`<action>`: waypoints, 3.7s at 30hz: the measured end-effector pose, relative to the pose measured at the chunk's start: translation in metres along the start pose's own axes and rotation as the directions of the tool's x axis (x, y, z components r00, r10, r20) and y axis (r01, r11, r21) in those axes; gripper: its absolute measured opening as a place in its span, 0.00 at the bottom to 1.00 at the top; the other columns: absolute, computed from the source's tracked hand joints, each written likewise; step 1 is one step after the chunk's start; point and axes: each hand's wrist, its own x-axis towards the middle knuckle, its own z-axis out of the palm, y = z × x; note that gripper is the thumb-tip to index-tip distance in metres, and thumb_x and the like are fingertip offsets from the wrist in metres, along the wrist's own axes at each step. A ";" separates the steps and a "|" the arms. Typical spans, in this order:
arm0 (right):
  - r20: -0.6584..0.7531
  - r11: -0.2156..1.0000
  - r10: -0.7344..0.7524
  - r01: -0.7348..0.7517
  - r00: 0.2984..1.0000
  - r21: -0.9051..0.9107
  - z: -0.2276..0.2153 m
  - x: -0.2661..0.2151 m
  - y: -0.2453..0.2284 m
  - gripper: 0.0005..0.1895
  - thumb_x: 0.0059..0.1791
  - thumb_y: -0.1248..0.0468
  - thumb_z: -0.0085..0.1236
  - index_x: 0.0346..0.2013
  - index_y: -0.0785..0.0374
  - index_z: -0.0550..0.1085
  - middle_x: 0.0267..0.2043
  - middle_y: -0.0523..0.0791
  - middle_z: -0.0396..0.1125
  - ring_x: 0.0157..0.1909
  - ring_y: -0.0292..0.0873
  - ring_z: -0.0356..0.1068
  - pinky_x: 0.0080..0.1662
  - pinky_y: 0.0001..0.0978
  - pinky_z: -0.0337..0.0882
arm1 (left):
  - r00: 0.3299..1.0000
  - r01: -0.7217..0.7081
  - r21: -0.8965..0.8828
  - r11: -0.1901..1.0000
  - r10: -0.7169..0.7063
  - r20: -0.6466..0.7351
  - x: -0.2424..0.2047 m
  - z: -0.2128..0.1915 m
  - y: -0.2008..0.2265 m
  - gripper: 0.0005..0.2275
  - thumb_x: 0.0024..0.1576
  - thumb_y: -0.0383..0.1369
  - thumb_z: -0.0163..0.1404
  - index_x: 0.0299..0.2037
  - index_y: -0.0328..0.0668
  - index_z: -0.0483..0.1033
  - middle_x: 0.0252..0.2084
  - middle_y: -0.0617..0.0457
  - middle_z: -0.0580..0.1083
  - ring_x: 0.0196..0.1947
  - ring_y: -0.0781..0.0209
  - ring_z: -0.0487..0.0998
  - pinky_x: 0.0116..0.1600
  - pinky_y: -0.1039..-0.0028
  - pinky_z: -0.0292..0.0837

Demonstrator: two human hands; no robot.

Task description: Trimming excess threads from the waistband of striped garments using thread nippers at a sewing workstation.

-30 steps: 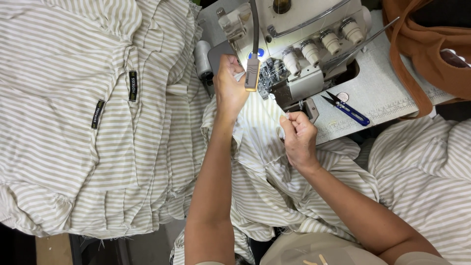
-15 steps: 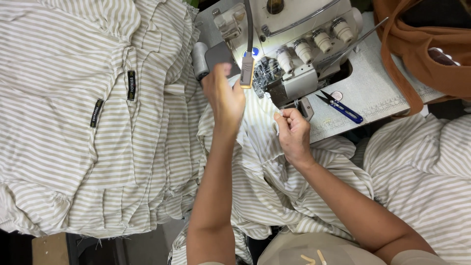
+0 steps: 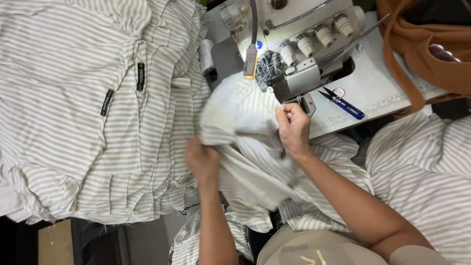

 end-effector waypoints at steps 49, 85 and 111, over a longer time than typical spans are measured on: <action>-0.147 0.986 -0.005 0.029 0.989 0.164 0.023 0.015 0.006 0.05 0.51 0.71 0.59 0.40 0.64 0.72 0.19 0.39 0.65 0.22 0.26 0.58 0.28 0.17 0.61 | 0.966 -0.039 -0.247 0.968 0.100 0.239 0.105 0.093 0.110 0.16 0.54 0.28 0.47 0.52 0.45 0.62 0.39 0.36 0.80 0.44 0.30 0.80 0.50 0.43 0.73; -0.114 0.999 -0.036 0.033 0.993 -0.032 0.027 0.027 0.001 0.09 0.49 0.65 0.60 0.40 0.66 0.72 0.14 0.42 0.63 0.16 0.31 0.58 0.20 0.22 0.61 | 0.830 -0.491 -0.458 0.741 0.557 0.011 0.074 0.060 0.100 0.06 0.51 0.22 0.54 0.34 0.44 0.81 0.37 0.53 0.75 0.48 0.52 0.77 0.73 0.50 0.56; -0.083 0.997 -0.008 0.001 0.997 -0.080 0.033 0.044 0.003 0.11 0.48 0.60 0.67 0.34 0.64 0.75 0.13 0.36 0.58 0.19 0.28 0.56 0.22 0.21 0.57 | 0.822 -0.455 -0.515 0.727 0.564 0.071 0.102 0.072 0.069 0.12 0.57 0.20 0.50 0.33 0.50 0.85 0.36 0.54 0.81 0.47 0.55 0.78 0.74 0.52 0.53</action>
